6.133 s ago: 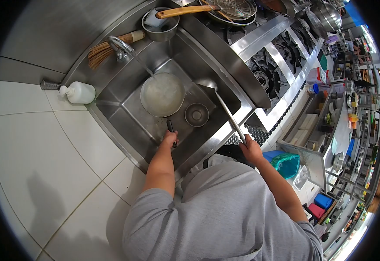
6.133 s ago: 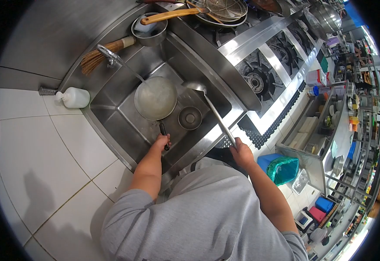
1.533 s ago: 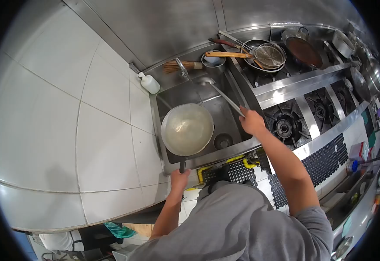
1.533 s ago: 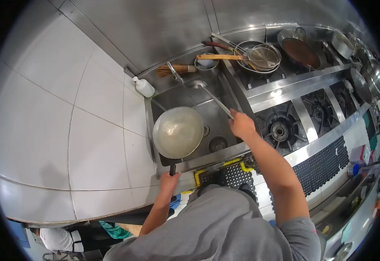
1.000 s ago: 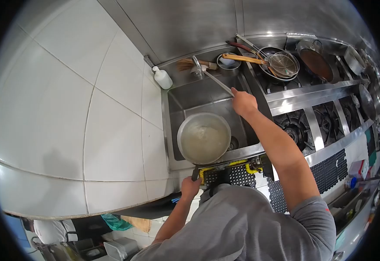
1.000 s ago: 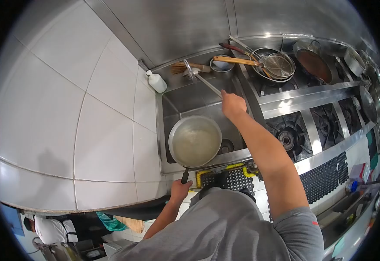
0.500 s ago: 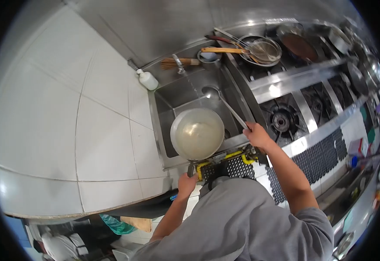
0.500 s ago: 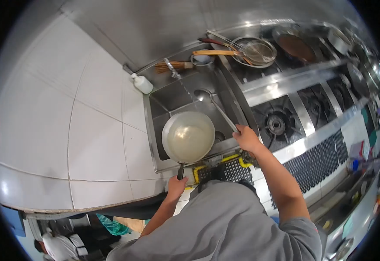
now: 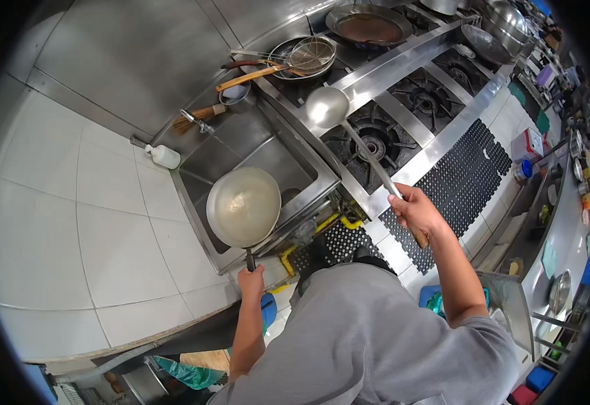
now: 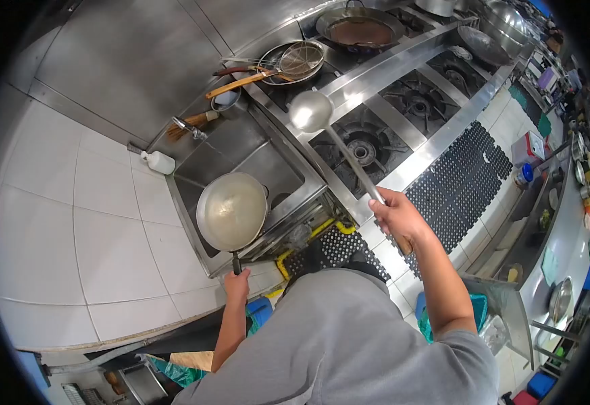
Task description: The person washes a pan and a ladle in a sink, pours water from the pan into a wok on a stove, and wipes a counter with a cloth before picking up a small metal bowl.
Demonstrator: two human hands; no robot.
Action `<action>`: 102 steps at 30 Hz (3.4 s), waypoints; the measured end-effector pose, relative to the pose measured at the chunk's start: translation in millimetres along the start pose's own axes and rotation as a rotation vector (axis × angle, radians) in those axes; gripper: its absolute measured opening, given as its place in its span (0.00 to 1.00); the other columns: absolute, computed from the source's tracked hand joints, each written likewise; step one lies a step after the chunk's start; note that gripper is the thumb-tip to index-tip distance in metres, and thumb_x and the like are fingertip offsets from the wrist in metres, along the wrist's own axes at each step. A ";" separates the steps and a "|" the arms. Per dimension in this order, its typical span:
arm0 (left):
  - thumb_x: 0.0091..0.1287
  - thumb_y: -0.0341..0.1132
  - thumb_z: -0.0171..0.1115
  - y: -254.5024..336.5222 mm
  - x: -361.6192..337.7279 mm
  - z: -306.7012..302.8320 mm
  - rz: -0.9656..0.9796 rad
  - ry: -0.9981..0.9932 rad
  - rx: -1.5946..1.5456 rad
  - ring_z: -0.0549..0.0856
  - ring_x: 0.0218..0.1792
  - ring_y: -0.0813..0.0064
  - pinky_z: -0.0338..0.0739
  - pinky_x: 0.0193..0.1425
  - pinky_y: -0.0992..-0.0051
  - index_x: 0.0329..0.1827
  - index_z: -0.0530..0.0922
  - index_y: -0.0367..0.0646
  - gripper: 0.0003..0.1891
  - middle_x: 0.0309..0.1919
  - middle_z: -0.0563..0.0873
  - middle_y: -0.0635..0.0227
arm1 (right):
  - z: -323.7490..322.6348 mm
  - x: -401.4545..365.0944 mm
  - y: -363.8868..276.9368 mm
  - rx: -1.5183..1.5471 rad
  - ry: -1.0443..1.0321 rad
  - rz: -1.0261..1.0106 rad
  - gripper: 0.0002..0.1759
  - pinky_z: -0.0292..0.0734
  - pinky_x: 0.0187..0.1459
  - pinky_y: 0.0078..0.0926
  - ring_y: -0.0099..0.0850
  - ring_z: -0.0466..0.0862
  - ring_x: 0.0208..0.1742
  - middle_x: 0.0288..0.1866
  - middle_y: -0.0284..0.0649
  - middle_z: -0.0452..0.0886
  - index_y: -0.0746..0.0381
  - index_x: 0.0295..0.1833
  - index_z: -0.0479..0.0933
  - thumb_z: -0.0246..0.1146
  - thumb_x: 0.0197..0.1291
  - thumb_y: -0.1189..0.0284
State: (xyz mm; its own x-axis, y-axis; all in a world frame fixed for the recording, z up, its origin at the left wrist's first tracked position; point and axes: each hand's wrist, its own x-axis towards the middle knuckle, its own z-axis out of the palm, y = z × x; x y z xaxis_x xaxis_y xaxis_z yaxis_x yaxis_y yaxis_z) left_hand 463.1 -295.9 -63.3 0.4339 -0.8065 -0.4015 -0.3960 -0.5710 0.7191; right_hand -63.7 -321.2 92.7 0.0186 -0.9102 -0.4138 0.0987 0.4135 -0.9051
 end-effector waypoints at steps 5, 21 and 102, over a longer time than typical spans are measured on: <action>0.65 0.38 0.76 40.8 -23.7 1.5 -0.108 -0.002 -0.014 0.74 0.20 0.76 0.67 0.26 0.63 0.24 0.76 0.40 0.18 0.18 0.77 0.70 | -24.0 46.9 64.9 0.068 0.080 0.083 0.15 0.68 0.19 0.21 0.19 0.72 0.17 0.27 0.29 0.74 0.64 0.59 0.81 0.66 0.79 0.64; 0.65 0.49 0.75 12.6 -7.4 -6.7 0.044 -0.007 0.156 0.87 0.26 0.53 0.77 0.36 0.54 0.25 0.81 0.37 0.22 0.22 0.86 0.52 | 80.0 56.3 104.1 -0.767 0.065 -0.145 0.23 0.84 0.57 0.39 0.47 0.89 0.52 0.53 0.56 0.88 0.70 0.65 0.82 0.69 0.71 0.66; 0.83 0.32 0.56 288.4 -323.6 251.4 -0.256 -1.737 -0.314 0.64 0.14 0.86 0.63 0.15 0.78 0.50 0.71 0.47 0.02 0.23 0.66 0.76 | -173.9 -182.1 47.2 0.299 0.880 -0.154 0.13 0.84 0.31 0.27 0.27 0.88 0.28 0.28 0.43 0.87 0.69 0.33 0.77 0.68 0.61 0.69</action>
State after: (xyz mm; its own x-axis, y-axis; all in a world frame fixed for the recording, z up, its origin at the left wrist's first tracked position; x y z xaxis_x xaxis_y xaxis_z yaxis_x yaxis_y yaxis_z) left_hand 5.0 -238.1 131.4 -0.8970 -0.0490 -0.4393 -0.2179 -0.8157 0.5359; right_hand -235.5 -131.8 108.4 -0.7622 -0.5584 -0.3275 0.2914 0.1558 -0.9438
